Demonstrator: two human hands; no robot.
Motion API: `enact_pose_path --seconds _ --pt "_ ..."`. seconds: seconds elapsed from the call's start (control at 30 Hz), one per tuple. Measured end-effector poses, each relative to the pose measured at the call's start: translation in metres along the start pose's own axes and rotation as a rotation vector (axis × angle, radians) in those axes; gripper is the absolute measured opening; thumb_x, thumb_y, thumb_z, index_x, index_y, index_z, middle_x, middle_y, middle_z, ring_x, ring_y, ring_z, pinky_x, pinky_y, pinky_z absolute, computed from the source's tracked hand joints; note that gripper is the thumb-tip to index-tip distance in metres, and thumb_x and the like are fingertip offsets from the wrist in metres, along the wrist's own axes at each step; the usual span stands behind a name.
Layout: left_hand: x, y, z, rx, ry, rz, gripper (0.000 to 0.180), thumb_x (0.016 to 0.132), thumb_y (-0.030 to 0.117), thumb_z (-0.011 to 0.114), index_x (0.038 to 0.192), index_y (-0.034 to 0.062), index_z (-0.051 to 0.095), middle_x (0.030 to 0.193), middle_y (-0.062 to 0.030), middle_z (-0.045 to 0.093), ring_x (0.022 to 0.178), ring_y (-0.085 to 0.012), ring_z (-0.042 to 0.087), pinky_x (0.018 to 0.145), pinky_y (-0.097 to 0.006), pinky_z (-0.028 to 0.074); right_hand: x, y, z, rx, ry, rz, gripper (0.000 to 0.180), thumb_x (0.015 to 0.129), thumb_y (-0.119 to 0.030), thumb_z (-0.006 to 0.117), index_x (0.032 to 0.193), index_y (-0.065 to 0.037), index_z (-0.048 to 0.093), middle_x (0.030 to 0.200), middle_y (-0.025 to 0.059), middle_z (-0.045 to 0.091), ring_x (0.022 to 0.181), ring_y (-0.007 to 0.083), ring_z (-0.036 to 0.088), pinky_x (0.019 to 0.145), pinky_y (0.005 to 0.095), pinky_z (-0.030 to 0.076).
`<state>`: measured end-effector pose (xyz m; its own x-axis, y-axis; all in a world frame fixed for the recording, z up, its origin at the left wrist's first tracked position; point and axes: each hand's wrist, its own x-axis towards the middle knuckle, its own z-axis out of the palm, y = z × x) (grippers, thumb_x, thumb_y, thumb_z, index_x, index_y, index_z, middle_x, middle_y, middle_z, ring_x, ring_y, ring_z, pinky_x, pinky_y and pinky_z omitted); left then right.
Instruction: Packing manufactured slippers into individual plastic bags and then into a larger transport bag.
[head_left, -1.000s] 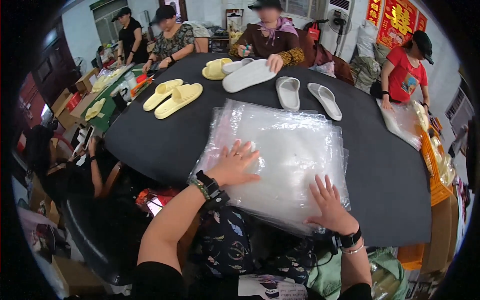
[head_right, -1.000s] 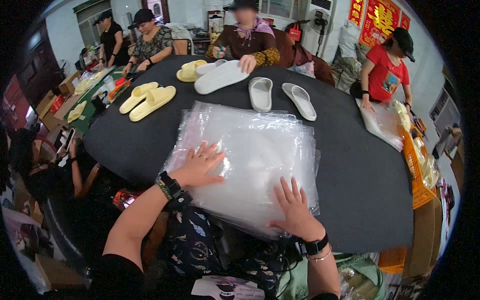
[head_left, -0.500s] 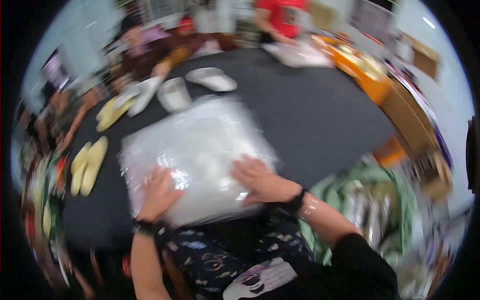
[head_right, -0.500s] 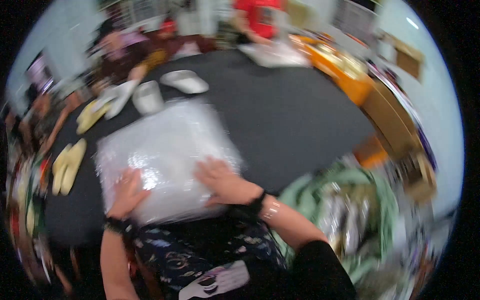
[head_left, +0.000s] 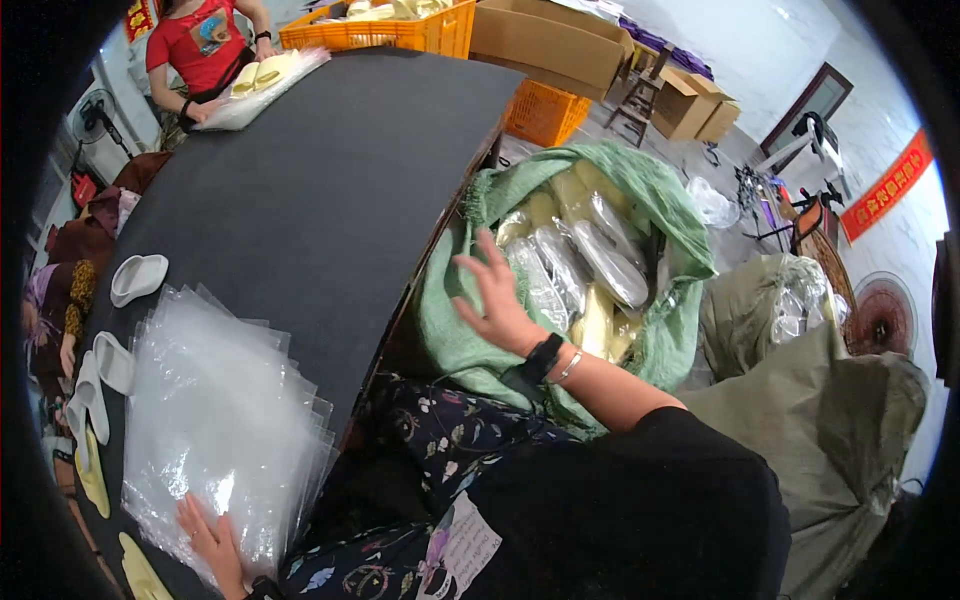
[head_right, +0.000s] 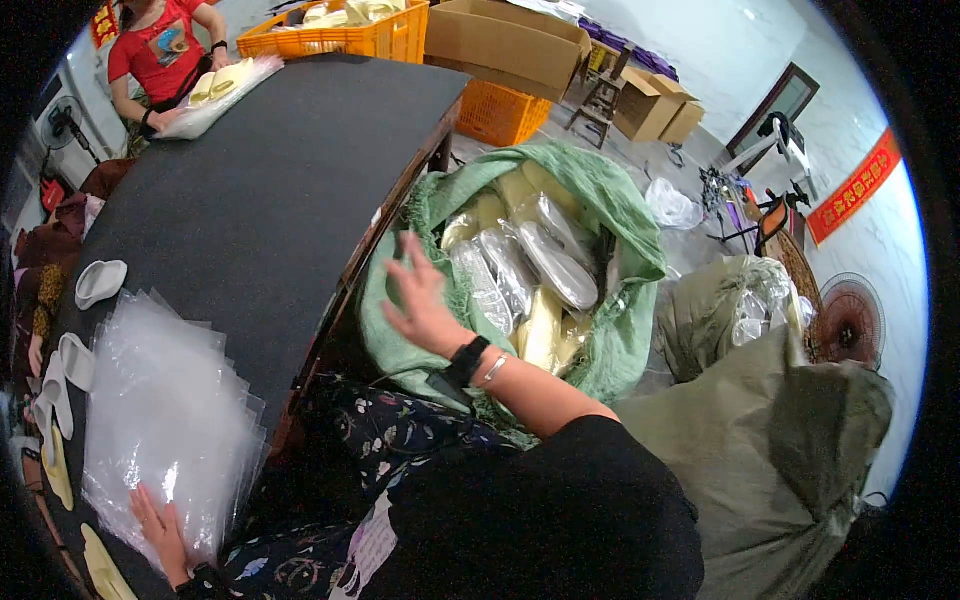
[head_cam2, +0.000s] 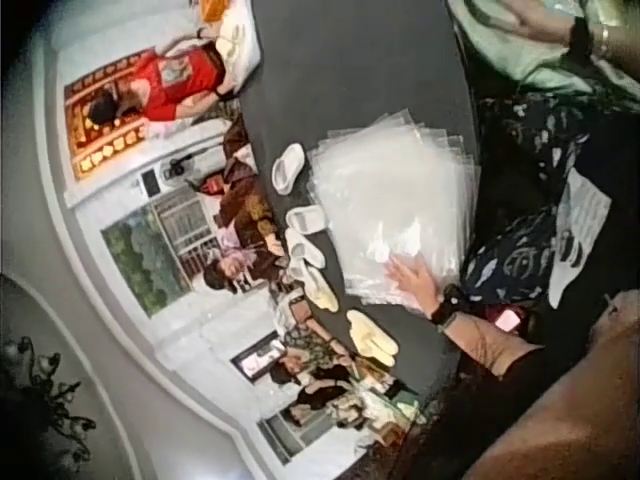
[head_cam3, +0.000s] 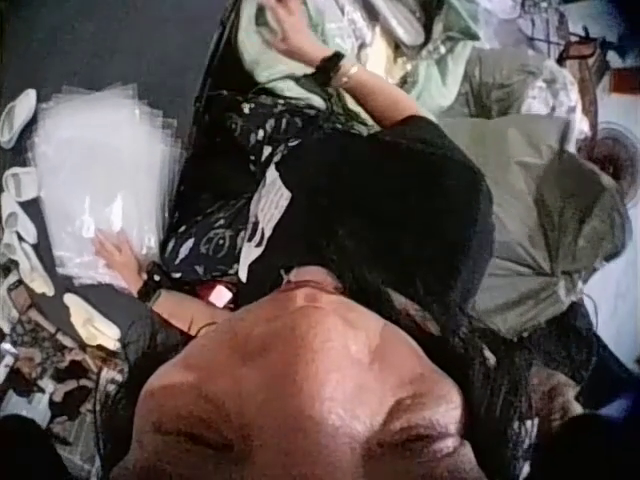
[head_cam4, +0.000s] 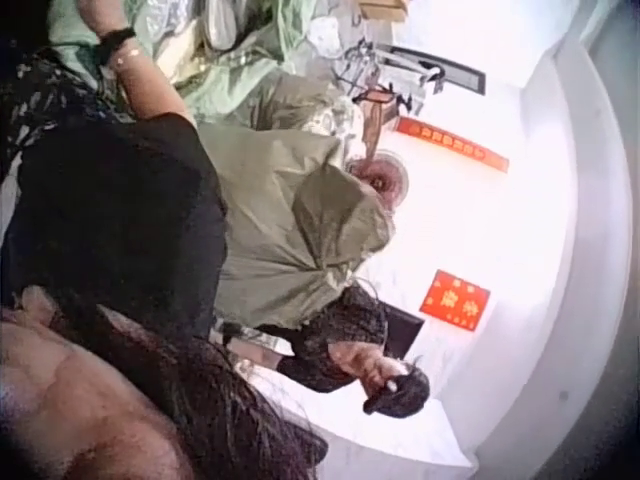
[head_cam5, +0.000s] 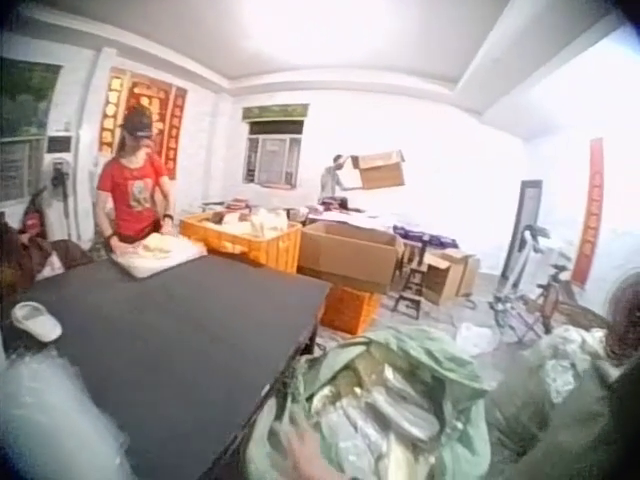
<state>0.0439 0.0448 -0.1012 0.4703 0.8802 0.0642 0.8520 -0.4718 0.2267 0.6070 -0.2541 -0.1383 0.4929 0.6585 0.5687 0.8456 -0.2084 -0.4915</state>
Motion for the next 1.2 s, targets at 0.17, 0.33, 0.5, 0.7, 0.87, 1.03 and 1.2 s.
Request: enact_pose_path --seconds 0.17,0.33,0.5,0.7,0.87,1.03,1.2 --pt "-0.016 -0.035 -0.032 0.141 0.104 0.186 0.062 0.099 0.045 0.05 0.152 0.0145 0.038 0.161 -0.0151 0.025 0.15 -0.0364 0.015 0.116 -0.06 0.004 -0.067 0.104 0.025 -0.356 -0.241 0.818 0.11 0.075 -0.053 0.078 0.153 -0.005 0.016 0.158 0.0321 0.008 0.145 0.048 0.019 0.111 0.0558 0.03" --pt "-0.02 0.03 -0.073 0.611 0.307 -0.108 0.05 0.104 0.044 0.039 0.147 0.0179 0.046 0.16 -0.0086 0.029 0.15 -0.0316 0.017 0.114 -0.067 0.007 -0.127 0.167 0.02 0.038 -0.392 1.062 0.109 0.069 -0.06 0.079 0.148 -0.004 0.031 0.144 0.0322 0.042 0.136 0.0459 0.038 0.105 0.0491 0.04" --pt "-0.058 0.099 -0.133 0.579 0.582 0.201 0.039 0.104 0.02 0.048 0.141 0.0068 0.051 0.152 -0.0161 0.04 0.145 -0.0338 0.028 0.117 -0.05 0.023 -0.113 0.152 0.027 -0.3 -0.46 0.639 0.047 0.082 -0.037 0.069 0.113 -0.002 0.063 0.115 0.0233 0.061 0.109 0.0406 0.056 0.094 0.0475 0.046" --pt "-0.082 0.283 -0.136 0.252 0.471 0.566 0.028 0.091 0.001 0.064 0.119 -0.0007 0.066 0.128 -0.0203 0.062 0.126 -0.0405 0.053 0.104 -0.052 0.042 -0.074 0.143 0.022 -0.021 -0.373 0.485 0.03 0.088 -0.019 0.06 0.113 -0.002 0.059 0.108 0.0249 0.062 0.1 0.0439 0.058 0.088 0.0512 0.046" --pt "-0.084 0.299 -0.097 -0.129 0.118 0.517 0.035 0.093 0.01 0.059 0.126 -0.0009 0.061 0.135 -0.0208 0.057 0.129 -0.0356 0.051 0.108 -0.044 0.037 -0.049 0.086 0.011 0.387 -0.239 0.331 0.06 0.087 -0.008 0.051 0.146 -0.014 0.04 0.116 0.0292 0.062 0.108 0.0422 0.062 0.093 0.0424 0.048" --pt "-0.054 0.341 -0.056 -0.569 -0.143 0.547 0.029 0.081 0.004 0.07 0.11 -0.0007 0.07 0.106 -0.0182 0.071 0.098 -0.0317 0.069 0.088 -0.037 0.052 -0.043 0.05 -0.005 0.51 -0.305 0.204 0.061 0.086 -0.003 0.049 0.146 -0.01 0.04 0.137 0.0257 0.053 0.13 0.0374 0.05 0.111 0.0386 0.037" --pt "-0.023 0.354 0.002 -0.897 -0.484 0.334 0.034 0.091 0.017 0.068 0.12 -0.0005 0.066 0.107 -0.0149 0.072 0.089 -0.0207 0.069 0.079 -0.032 0.054 -0.052 0.038 -0.011 0.48 -0.334 0.207 0.061 0.086 -0.008 0.051 0.146 -0.007 0.04 0.136 0.0259 0.053 0.129 0.0382 0.051 0.112 0.0408 0.036"
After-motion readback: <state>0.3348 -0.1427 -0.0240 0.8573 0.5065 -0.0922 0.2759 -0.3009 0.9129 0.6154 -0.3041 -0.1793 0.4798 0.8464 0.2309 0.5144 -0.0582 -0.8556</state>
